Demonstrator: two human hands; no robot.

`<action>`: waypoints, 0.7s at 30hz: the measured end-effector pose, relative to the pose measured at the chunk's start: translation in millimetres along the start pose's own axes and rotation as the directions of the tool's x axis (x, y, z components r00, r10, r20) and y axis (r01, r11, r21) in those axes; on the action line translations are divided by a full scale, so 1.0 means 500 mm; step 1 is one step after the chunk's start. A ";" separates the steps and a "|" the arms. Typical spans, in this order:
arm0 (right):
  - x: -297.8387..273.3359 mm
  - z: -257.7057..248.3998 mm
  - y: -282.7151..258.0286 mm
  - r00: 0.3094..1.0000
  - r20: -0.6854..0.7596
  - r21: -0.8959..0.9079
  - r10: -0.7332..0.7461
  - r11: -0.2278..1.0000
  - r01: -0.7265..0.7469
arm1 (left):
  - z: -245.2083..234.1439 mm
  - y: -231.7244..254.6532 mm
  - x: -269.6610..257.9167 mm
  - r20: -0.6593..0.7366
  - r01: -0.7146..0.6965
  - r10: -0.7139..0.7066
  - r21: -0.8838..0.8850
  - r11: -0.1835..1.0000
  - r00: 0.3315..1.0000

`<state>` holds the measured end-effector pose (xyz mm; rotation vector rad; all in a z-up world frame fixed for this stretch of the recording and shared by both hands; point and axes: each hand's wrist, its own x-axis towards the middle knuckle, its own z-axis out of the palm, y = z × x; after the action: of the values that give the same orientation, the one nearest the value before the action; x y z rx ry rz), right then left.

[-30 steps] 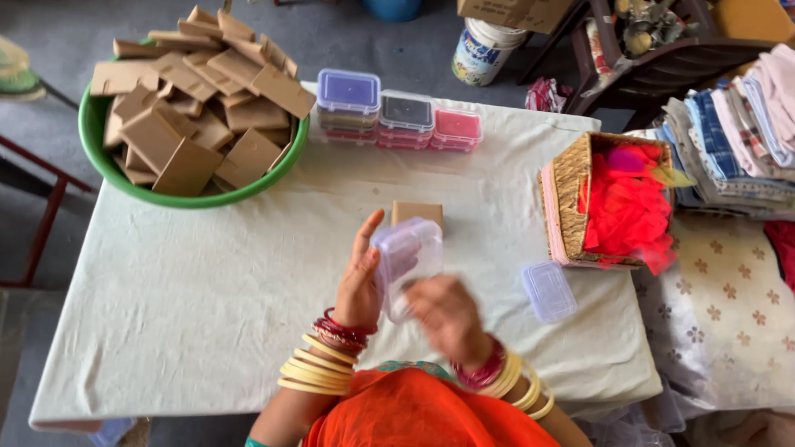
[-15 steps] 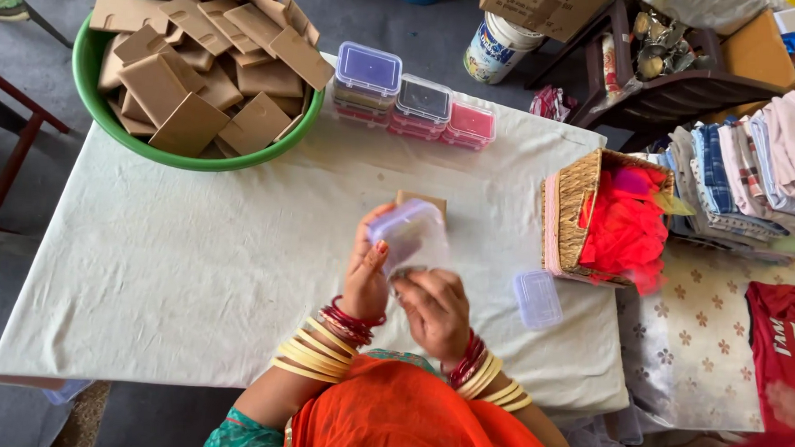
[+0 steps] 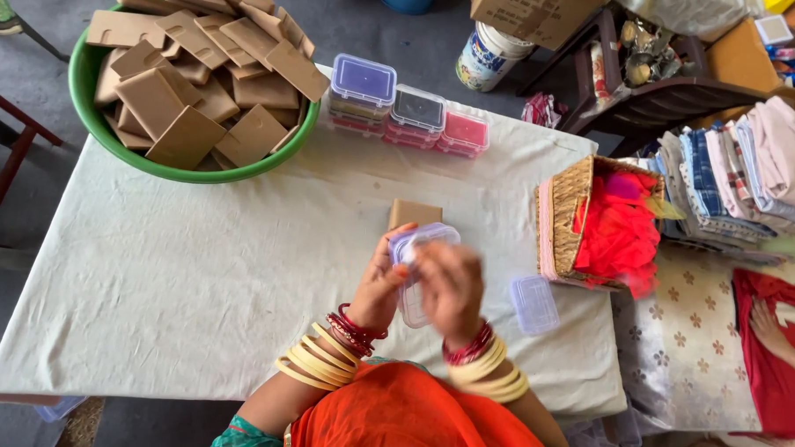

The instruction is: The recorder is shown packing small square brown items, likely soaps or stationary, into clear plastic containers and wrapping them in pink tissue paper.

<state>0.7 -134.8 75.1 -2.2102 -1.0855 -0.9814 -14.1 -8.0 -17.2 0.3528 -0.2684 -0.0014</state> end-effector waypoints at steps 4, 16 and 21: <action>-0.006 -0.020 0.071 0.941 -0.149 0.063 0.305 0.952 -0.299 | 0.033 0.036 0.008 0.001 -0.021 0.022 0.328 0.944 1.000; -0.032 -0.054 0.001 0.715 0.269 0.711 0.645 0.368 -0.599 | 0.053 0.037 0.017 -0.061 -0.094 0.211 0.753 0.652 0.976; -0.025 -0.035 -0.072 0.980 0.185 0.201 0.076 0.973 -0.113 | 0.015 0.010 0.002 0.053 0.106 -0.106 0.001 0.994 0.993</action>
<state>-40.9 -132.1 80.2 -2.1818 -1.0941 -0.6093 -15.1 -5.9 -8.4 0.3648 -0.3020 -0.1160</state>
